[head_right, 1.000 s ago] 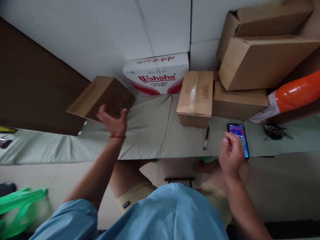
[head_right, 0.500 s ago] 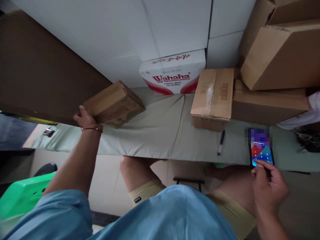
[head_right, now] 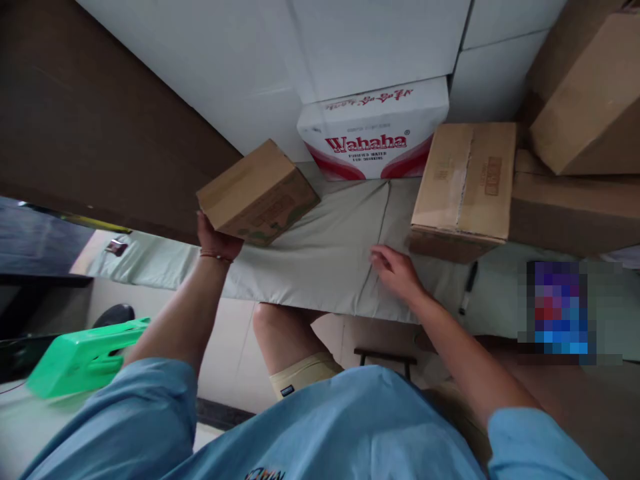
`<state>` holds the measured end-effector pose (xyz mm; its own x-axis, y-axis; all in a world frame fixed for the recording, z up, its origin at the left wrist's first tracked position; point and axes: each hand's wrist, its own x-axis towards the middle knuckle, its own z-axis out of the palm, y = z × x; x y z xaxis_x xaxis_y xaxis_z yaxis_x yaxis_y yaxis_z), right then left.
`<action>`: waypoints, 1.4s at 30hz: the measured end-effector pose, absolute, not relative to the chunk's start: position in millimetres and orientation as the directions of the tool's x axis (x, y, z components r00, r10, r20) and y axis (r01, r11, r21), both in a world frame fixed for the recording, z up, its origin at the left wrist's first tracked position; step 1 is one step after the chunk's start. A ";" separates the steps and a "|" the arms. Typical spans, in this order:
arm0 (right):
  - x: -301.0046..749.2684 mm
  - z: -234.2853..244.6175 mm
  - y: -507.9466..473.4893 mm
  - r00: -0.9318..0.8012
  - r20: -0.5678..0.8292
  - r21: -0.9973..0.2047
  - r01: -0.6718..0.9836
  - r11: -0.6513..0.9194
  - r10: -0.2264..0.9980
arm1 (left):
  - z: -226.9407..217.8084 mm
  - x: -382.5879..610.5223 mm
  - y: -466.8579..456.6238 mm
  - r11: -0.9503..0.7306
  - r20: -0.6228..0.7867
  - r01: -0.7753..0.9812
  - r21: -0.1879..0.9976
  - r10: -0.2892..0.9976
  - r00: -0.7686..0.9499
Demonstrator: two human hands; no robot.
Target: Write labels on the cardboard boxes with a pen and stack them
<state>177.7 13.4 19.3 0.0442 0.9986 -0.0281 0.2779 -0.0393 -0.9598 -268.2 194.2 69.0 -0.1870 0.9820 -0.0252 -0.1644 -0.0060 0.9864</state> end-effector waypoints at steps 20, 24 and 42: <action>130.3 48.3 55.5 0.051 0.213 -0.895 0.410 0.174 0.976 | 70.6 -169.9 42.4 0.011 -0.025 -0.056 0.998 0.969 -0.245; 164.9 69.9 -36.4 0.191 0.197 -0.882 0.463 0.088 0.962 | 78.8 -148.1 -29.0 0.107 -0.092 0.080 0.991 0.982 -0.164; 220.1 50.8 -126.6 0.339 -0.115 -0.991 0.019 -0.129 0.934 | 81.6 -108.8 -64.7 0.235 -0.235 0.013 0.972 0.969 0.080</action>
